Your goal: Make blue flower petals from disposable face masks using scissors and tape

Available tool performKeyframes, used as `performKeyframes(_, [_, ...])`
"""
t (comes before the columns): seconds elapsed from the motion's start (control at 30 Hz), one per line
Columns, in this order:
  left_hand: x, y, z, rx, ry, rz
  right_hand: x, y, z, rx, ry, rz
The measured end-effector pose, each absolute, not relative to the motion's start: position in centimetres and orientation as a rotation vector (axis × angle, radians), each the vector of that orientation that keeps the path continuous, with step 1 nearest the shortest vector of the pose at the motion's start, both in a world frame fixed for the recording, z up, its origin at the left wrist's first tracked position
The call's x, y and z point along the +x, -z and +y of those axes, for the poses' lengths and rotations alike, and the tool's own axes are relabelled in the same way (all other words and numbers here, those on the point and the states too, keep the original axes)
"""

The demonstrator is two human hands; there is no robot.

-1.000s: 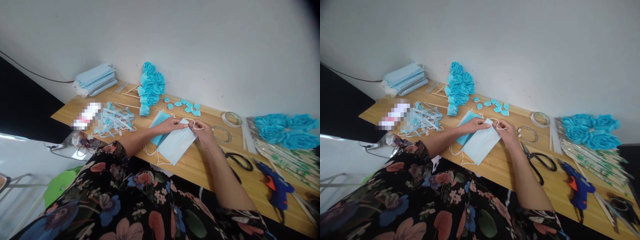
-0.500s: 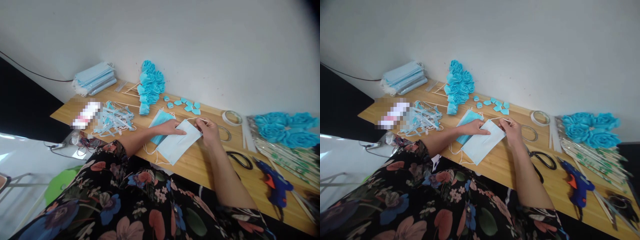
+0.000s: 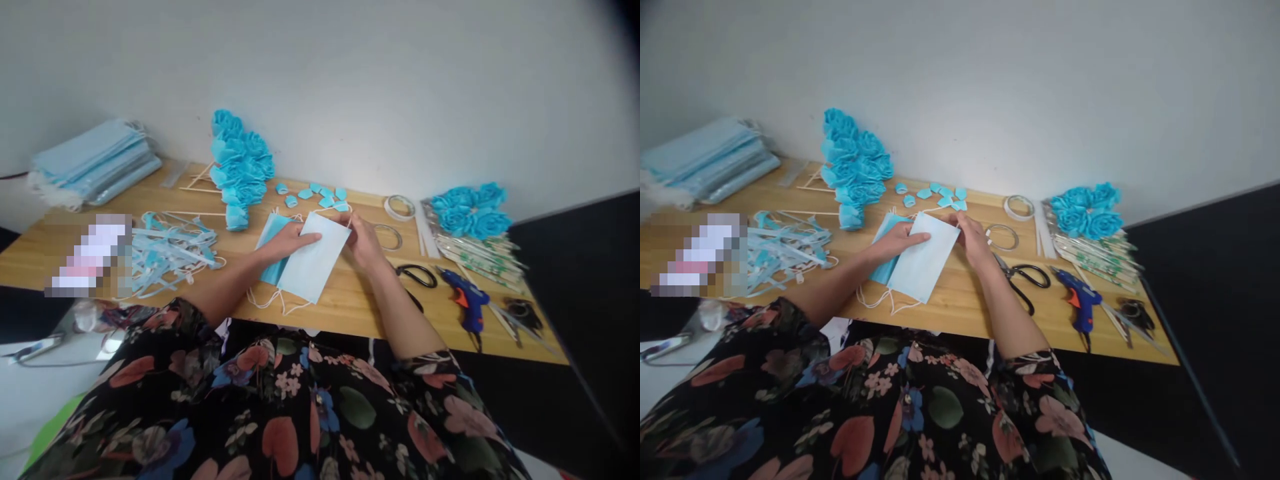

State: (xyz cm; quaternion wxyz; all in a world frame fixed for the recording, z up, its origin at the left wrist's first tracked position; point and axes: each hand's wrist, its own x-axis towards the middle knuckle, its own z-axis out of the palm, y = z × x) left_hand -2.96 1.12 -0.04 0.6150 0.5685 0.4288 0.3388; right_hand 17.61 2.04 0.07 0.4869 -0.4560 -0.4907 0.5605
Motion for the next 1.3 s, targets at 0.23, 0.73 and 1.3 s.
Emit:
performKeyframes(0.23, [-2.8, -0.3, 0.9, 1.294, -0.792, 1.024, 17.7, 0.2, 1.9, -1.085, -1.417, -1.248])
performKeyframes(0.73, [-2.8, 0.0, 1.0, 1.313, -0.766, 1.024, 17.4, -0.4, 1.6, -1.099, -1.373, -1.330])
performKeyframes(1.3, [-3.2, 0.7, 1.8, 1.585, -0.669, 0.964, 18.5, 0.0, 2.9, -1.257, -1.055, -1.332])
